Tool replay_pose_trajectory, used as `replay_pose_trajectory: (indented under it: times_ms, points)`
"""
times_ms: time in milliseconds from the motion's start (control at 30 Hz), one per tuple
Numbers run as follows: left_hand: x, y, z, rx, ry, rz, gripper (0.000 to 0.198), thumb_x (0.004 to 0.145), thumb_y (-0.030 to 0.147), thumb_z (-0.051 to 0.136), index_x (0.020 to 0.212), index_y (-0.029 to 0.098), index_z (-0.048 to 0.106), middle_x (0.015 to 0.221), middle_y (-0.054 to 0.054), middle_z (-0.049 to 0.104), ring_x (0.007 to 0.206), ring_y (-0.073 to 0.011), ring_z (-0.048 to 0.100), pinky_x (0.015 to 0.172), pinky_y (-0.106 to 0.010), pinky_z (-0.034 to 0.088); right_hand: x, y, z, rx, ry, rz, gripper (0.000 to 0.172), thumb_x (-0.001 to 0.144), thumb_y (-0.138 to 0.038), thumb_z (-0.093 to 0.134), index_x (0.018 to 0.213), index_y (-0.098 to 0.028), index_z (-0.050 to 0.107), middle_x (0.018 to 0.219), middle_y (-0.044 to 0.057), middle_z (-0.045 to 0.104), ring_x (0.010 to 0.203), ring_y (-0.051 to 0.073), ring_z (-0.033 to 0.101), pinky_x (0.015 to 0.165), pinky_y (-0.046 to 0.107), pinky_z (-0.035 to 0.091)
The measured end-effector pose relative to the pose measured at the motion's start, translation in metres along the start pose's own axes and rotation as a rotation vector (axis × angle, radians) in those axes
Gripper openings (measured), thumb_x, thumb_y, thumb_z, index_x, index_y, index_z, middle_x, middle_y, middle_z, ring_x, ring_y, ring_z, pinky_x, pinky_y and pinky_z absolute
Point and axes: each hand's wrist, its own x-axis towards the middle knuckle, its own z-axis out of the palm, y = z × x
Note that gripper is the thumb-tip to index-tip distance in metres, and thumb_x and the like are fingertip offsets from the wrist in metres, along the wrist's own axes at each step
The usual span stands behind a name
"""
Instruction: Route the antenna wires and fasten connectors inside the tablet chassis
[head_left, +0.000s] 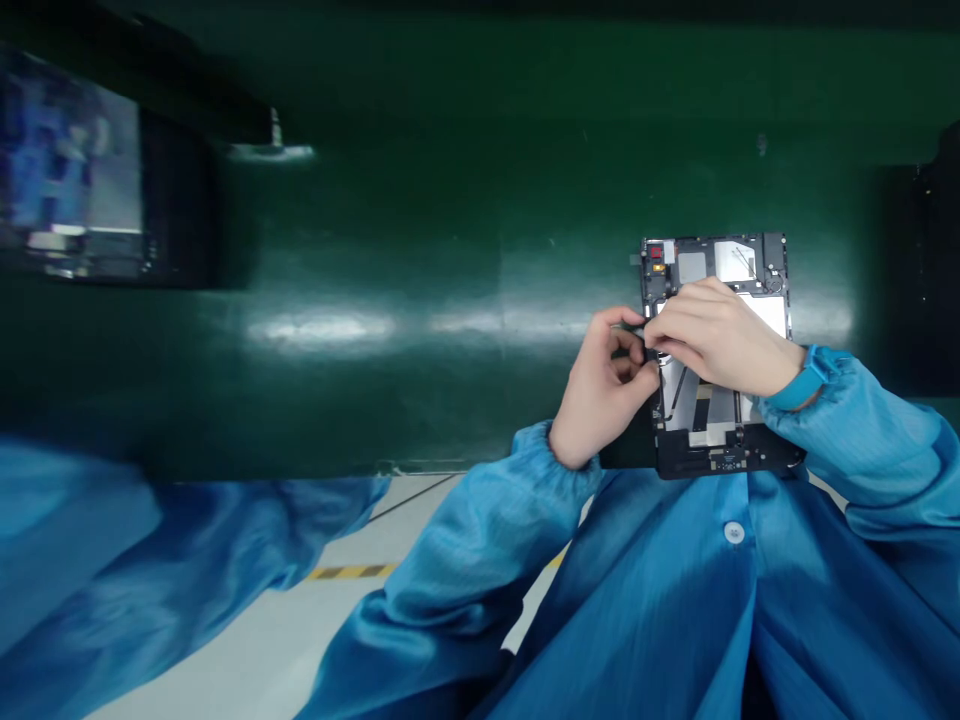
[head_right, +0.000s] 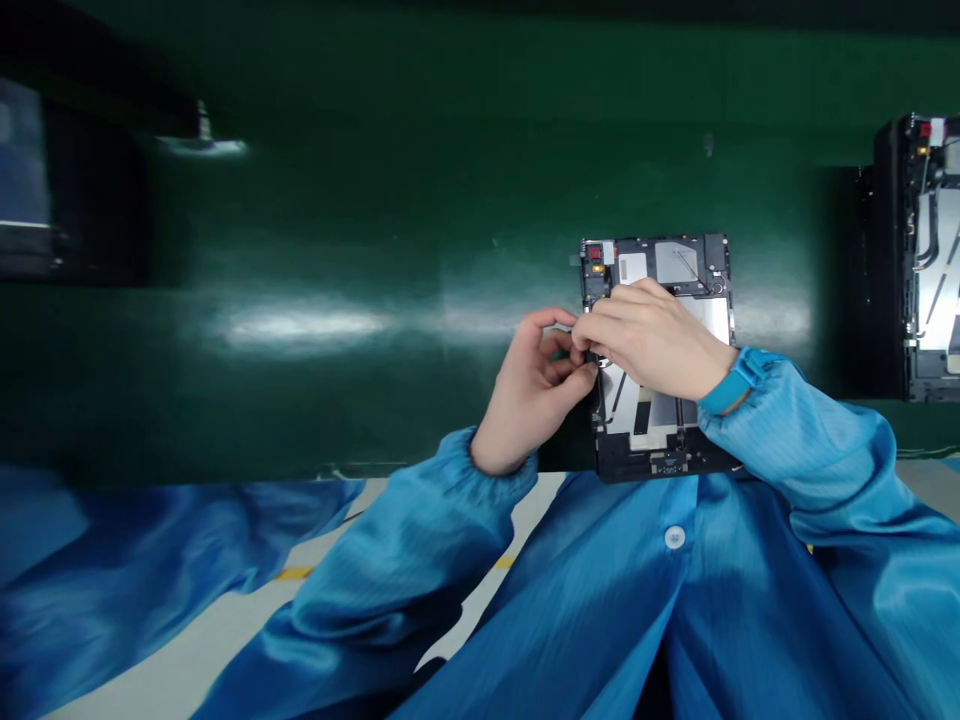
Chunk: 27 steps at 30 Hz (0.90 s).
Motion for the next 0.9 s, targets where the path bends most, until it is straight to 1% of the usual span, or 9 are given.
replay_pose_trajectory:
  times_ms: [133,267,467,567,700,900]
  points:
    - [0.004,-0.001,-0.002,0.006,-0.009,0.009,0.042,0.075,0.017,0.069,0.108,0.025,0.044,0.084,0.005,0.052,0.07,-0.0096,0.054,0.065,-0.022,0.049,0.001,0.001,0.002,0.001,0.003,0.007,0.02,0.103,-0.016,0.05,0.1,-0.022,0.069,0.093,0.004,0.071,0.092,0.022,0.056,0.086,0.034,0.034]
    - [0.004,0.0,-0.003,-0.017,-0.051,-0.001,0.04,0.077,0.018,0.068,0.108,0.025,0.043,0.085,0.006,0.052,0.066,-0.0086,0.053,0.062,-0.022,0.047,0.001,0.001,0.002,0.009,0.001,0.011,0.018,0.103,-0.016,0.052,0.1,-0.022,0.069,0.093,0.004,0.071,0.092,0.022,0.056,0.086,0.034,0.034]
    - [0.006,0.002,-0.003,-0.007,-0.028,0.007,0.042,0.071,0.014,0.069,0.103,0.024,0.044,0.083,0.006,0.052,0.071,-0.0084,0.053,0.065,-0.02,0.048,0.002,0.001,0.0,0.033,0.011,0.018,0.018,0.102,-0.015,0.052,0.099,-0.021,0.068,0.093,0.004,0.071,0.091,0.021,0.056,0.084,0.034,0.034]
    - [0.009,0.003,-0.002,0.013,-0.019,0.002,0.04,0.068,0.013,0.067,0.1,0.023,0.045,0.078,0.007,0.05,0.066,-0.0074,0.05,0.06,-0.018,0.046,0.006,0.005,-0.003,0.043,0.041,0.052,0.018,0.101,-0.014,0.052,0.098,-0.021,0.068,0.093,0.005,0.071,0.091,0.022,0.055,0.083,0.035,0.034]
    - [0.017,0.004,-0.004,0.037,-0.04,-0.015,0.037,0.068,0.013,0.066,0.097,0.022,0.045,0.072,0.009,0.05,0.058,-0.0063,0.048,0.054,-0.017,0.043,0.015,0.013,-0.004,0.045,0.059,0.132,0.018,0.095,-0.009,0.054,0.096,-0.021,0.068,0.093,0.005,0.07,0.091,0.023,0.055,0.082,0.035,0.034]
    - [0.029,0.008,-0.008,0.071,-0.033,0.004,0.029,0.071,0.016,0.067,0.085,0.022,0.043,0.071,0.009,0.05,0.05,-0.0036,0.047,0.047,-0.016,0.04,0.021,0.017,-0.001,0.053,0.065,0.18,0.017,0.093,-0.008,0.057,0.094,-0.021,0.067,0.093,0.004,0.07,0.092,0.024,0.056,0.083,0.035,0.035]
